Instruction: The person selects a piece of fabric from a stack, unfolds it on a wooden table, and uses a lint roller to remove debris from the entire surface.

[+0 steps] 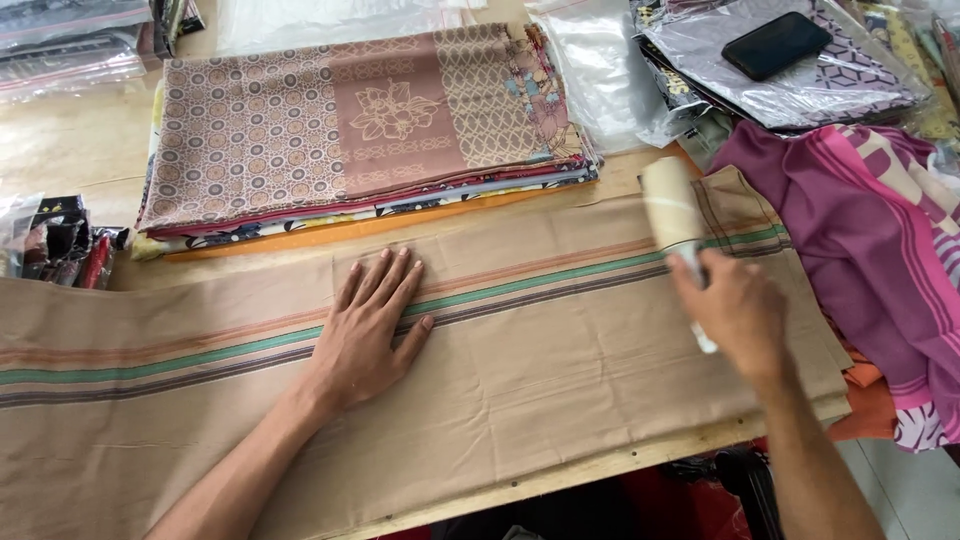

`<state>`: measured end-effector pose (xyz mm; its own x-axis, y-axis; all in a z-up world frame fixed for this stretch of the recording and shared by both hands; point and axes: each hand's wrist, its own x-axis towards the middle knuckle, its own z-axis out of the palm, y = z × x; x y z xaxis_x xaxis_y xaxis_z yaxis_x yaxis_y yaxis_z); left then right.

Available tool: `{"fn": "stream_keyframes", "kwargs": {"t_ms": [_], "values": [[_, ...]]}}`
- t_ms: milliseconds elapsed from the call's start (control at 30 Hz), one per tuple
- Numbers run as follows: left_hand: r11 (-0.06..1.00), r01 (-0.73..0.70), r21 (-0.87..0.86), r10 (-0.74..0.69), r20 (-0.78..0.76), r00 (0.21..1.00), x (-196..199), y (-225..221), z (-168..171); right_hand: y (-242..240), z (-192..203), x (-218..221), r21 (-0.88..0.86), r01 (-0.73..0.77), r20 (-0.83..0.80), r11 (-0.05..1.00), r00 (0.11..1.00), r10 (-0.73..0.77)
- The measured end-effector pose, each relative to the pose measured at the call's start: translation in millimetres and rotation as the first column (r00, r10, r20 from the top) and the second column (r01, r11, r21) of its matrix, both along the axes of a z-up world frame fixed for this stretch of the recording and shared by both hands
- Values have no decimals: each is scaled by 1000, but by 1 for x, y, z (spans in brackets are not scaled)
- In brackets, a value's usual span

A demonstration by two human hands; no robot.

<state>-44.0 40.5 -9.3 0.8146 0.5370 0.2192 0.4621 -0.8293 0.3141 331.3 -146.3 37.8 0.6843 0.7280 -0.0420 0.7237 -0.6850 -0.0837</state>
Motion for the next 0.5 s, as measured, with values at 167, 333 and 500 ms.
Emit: {"fn": "stream_keyframes", "kwargs": {"t_ms": [167,333,500], "values": [[1000,1,-5,-1,77,997,3,-7,0,6,12,-112,-98,-248,-175,964,958,229],[947,198,-255,-112,313,943,3,-25,22,4,0,-189,-103,-616,-316,781,764,562],[932,241,-271,-158,295,942,4,-29,20,2,-22,-167,-201,-556,-237,806,826,511]]}}
